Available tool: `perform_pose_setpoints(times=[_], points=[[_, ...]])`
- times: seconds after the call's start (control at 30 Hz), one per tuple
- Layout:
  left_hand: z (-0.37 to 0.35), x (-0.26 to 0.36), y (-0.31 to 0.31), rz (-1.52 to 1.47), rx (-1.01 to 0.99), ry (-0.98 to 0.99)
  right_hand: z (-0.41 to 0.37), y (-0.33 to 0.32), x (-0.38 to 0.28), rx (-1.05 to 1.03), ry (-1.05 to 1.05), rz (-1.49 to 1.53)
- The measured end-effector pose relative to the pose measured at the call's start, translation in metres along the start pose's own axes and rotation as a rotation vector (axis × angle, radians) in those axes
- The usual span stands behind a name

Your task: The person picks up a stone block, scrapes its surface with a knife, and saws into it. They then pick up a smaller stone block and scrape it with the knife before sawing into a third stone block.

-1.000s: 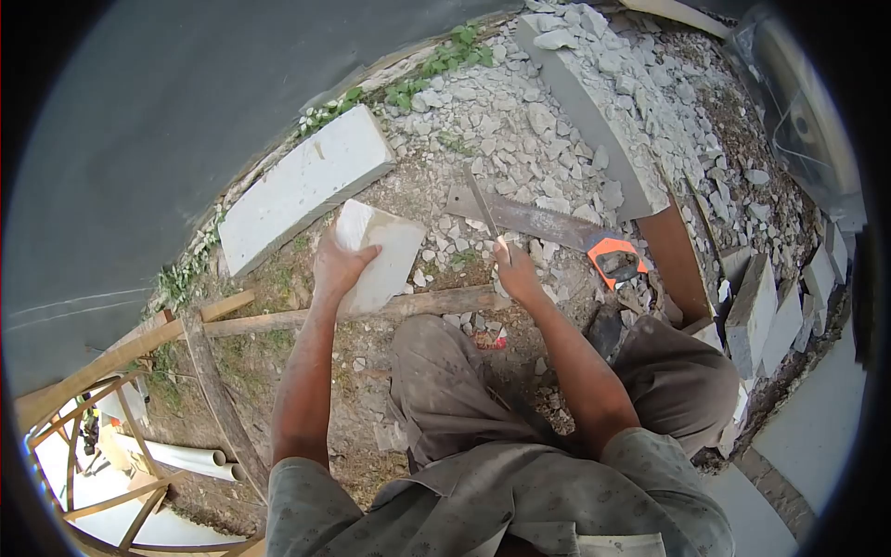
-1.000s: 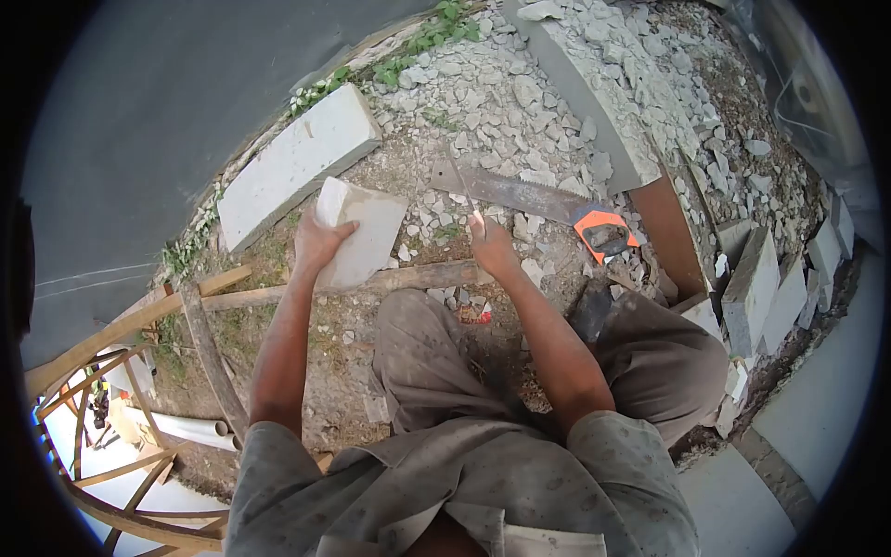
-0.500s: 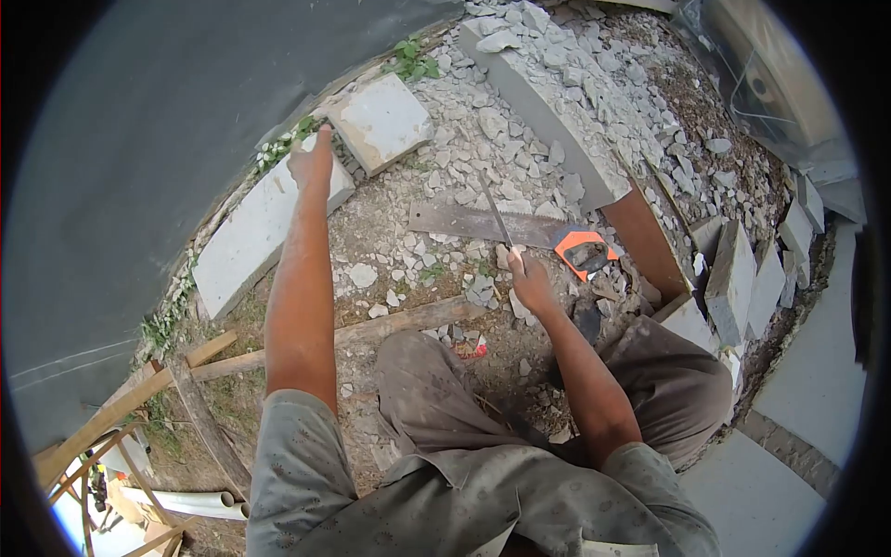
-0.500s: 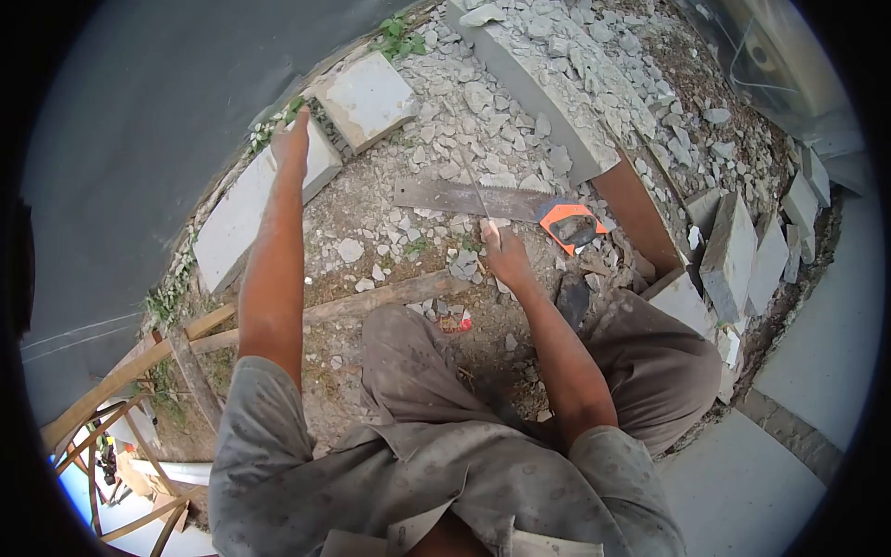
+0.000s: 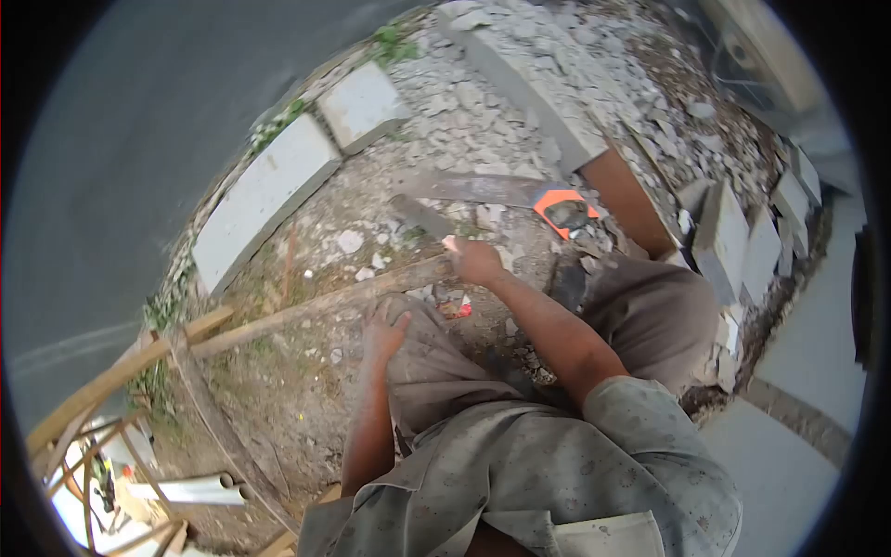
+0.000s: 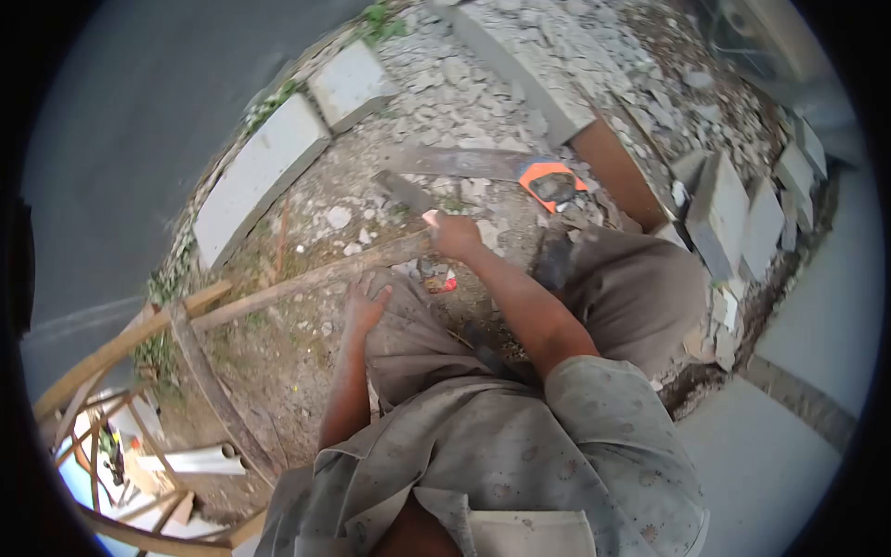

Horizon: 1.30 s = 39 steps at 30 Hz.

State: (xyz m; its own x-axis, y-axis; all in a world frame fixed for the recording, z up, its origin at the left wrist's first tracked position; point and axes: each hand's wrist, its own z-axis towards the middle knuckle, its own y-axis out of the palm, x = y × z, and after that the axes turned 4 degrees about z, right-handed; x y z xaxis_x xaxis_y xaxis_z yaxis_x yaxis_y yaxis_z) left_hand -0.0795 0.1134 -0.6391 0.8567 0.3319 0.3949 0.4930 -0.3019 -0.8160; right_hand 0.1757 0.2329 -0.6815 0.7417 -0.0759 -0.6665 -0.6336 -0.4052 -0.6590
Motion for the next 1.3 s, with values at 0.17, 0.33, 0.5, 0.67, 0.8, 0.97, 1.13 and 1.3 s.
perform_pose_setpoints(times=[0.17, 0.33, 0.5, 0.67, 0.8, 0.97, 1.13, 1.3], points=[[0.021, -0.019, 0.010, -0.031, -0.028, 0.111, -0.051, -0.079, -0.045, -0.071, 0.135, -0.207], [0.025, -0.006, 0.004, -0.031, -0.102, 0.105, -0.167, -0.250, -0.122, 0.475, -0.177, 0.176], [0.025, -0.007, -0.007, -0.037, -0.125, 0.131, -0.282, -0.361, 0.030, 1.274, 0.077, 0.334], [0.014, -0.004, -0.018, -0.025, -0.143, 0.073, -0.371, -0.274, 0.348, 1.343, 1.089, 0.614], [0.009, -0.017, -0.024, -0.095, -0.147, -0.017, -0.374, -0.207, 0.322, 1.048, 0.939, 1.178], [0.004, -0.023, -0.029, -0.109, -0.120, 0.022, -0.358, -0.184, 0.327, 1.041, 0.627, 1.384], [0.006, -0.024, -0.020, -0.114, -0.029, 0.027, -0.341, -0.196, 0.236, 1.219, 0.572, 1.115], [0.008, -0.019, -0.017, -0.107, 0.023, 0.051, -0.299, -0.209, 0.172, 1.331, 0.660, 0.468]])
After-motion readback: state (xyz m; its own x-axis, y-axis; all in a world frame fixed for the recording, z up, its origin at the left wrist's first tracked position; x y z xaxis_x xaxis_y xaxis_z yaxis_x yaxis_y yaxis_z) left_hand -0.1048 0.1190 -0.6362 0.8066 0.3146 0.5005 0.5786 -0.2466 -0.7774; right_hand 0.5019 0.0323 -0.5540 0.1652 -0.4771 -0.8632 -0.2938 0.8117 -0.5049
